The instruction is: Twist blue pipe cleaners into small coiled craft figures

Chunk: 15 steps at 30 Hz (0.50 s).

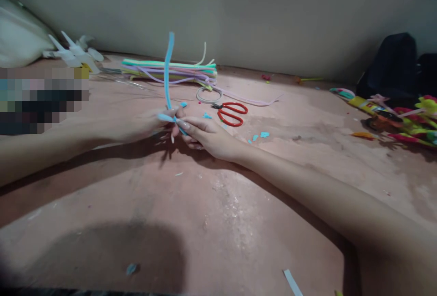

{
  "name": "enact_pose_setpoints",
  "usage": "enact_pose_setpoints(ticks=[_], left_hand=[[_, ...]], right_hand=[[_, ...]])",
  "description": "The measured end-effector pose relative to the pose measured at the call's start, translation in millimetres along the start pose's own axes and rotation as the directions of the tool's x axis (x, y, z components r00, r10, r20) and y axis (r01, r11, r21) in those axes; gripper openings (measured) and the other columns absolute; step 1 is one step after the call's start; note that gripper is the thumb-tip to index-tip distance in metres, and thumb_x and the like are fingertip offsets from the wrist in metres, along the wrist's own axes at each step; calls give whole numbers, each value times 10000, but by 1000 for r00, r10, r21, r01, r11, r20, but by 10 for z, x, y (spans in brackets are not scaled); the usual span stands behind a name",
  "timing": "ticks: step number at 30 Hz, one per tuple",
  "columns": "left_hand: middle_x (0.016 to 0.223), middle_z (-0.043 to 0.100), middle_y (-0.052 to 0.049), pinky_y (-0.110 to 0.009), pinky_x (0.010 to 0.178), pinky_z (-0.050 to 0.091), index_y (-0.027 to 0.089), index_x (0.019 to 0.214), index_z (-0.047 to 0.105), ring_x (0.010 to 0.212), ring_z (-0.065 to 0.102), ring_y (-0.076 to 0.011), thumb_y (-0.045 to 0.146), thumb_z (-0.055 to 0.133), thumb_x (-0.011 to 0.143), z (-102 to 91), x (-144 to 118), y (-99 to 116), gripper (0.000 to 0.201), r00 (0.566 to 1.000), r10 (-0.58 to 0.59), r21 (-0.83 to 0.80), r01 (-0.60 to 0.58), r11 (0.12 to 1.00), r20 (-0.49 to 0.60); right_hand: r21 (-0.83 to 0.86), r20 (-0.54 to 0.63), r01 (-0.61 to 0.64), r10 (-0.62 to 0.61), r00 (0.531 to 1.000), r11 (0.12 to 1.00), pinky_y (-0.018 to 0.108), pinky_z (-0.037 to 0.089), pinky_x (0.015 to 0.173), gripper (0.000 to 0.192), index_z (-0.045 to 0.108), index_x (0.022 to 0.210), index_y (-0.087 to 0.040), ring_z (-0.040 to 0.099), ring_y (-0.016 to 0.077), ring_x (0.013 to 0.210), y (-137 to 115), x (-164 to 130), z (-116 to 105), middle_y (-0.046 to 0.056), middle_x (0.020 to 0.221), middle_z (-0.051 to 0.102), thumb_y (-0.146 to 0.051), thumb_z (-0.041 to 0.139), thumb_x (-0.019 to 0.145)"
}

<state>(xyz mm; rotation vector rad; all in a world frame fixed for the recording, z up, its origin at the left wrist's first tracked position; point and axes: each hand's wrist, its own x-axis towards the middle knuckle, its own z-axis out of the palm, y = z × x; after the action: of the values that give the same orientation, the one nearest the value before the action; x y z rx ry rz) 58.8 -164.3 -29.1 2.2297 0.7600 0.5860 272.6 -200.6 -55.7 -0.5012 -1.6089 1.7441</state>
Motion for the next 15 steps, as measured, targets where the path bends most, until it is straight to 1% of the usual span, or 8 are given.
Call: enact_pose_setpoints(ticks=[2, 3, 4, 5, 7, 10, 13, 15], left_hand=[[768, 667, -15, -287, 656, 536, 210, 835, 592, 679, 584, -146, 727, 333, 1115, 106, -20, -19, 643, 998, -49, -196, 56, 979, 39], [796, 675, -17, -291, 662, 541, 214, 841, 589, 694, 594, -148, 721, 350, 1113, 132, -32, -18, 623, 998, -44, -241, 54, 969, 45], [838, 689, -23, -300, 685, 554, 218, 859, 593, 733, 620, -159, 724, 364, 1107, 144, -46, -11, 609, 999, -25, -242, 35, 970, 41], [881, 702, -32, -314, 724, 570, 221, 880, 599, 787, 650, -174, 737, 368, 1099, 145, -59, 1, 607, 1000, -3, -202, 7, 979, 18], [913, 705, -48, -345, 797, 588, 220, 912, 604, 863, 680, -205, 787, 351, 1078, 137, -83, 28, 643, 998, 42, -39, -45, 998, -51], [893, 692, -51, -361, 840, 584, 205, 928, 605, 858, 675, -211, 831, 294, 1065, 139, -113, 52, 712, 990, 84, 172, -63, 983, -116], [939, 715, -57, -347, 848, 579, 195, 972, 619, 874, 682, -206, 786, 265, 1094, 158, -137, 43, 700, 990, 78, 239, -48, 970, -115], [960, 723, -66, -349, 866, 576, 193, 999, 627, 893, 687, -211, 733, 258, 1119, 162, -153, 28, 664, 991, 75, 276, -41, 960, -113]], right_hand=[[-28, 8, 15, -14, 1000, 999, 213, 219, 503, 421, 616, 890, -175, 257, 72, 562, 17, 6, -6, -87, 660, 349, -559, 726, 1022], [-43, 7, 10, -10, 1000, 999, 215, 221, 503, 426, 616, 894, -176, 256, 73, 561, 26, 9, -11, -87, 660, 351, -568, 715, 1027], [-59, 3, 4, -4, 1000, 998, 216, 230, 506, 433, 615, 901, -178, 262, 75, 562, 35, 11, -17, -85, 663, 356, -582, 705, 1029], [-77, -4, -1, 1, 1000, 997, 217, 243, 511, 441, 612, 906, -182, 273, 78, 568, 43, 12, -24, -82, 670, 365, -598, 700, 1025], [-125, -17, -11, 9, 1000, 992, 220, 292, 536, 456, 599, 906, -193, 320, 87, 594, 56, 10, -34, -70, 694, 397, -626, 700, 1011], [-186, -40, -13, 6, 999, 982, 226, 353, 584, 420, 596, 924, -197, 385, 98, 646, 63, -2, -37, -46, 755, 459, -593, 685, 1030], [-168, -40, -6, 0, 999, 986, 222, 335, 579, 345, 598, 959, -185, 370, 95, 634, 60, -10, -26, -47, 760, 446, -507, 637, 1078], [-137, -33, -6, 2, 999, 991, 216, 303, 558, 321, 577, 931, -184, 338, 90, 613, 57, -6, -15, -53, 747, 418, -455, 606, 1100]])
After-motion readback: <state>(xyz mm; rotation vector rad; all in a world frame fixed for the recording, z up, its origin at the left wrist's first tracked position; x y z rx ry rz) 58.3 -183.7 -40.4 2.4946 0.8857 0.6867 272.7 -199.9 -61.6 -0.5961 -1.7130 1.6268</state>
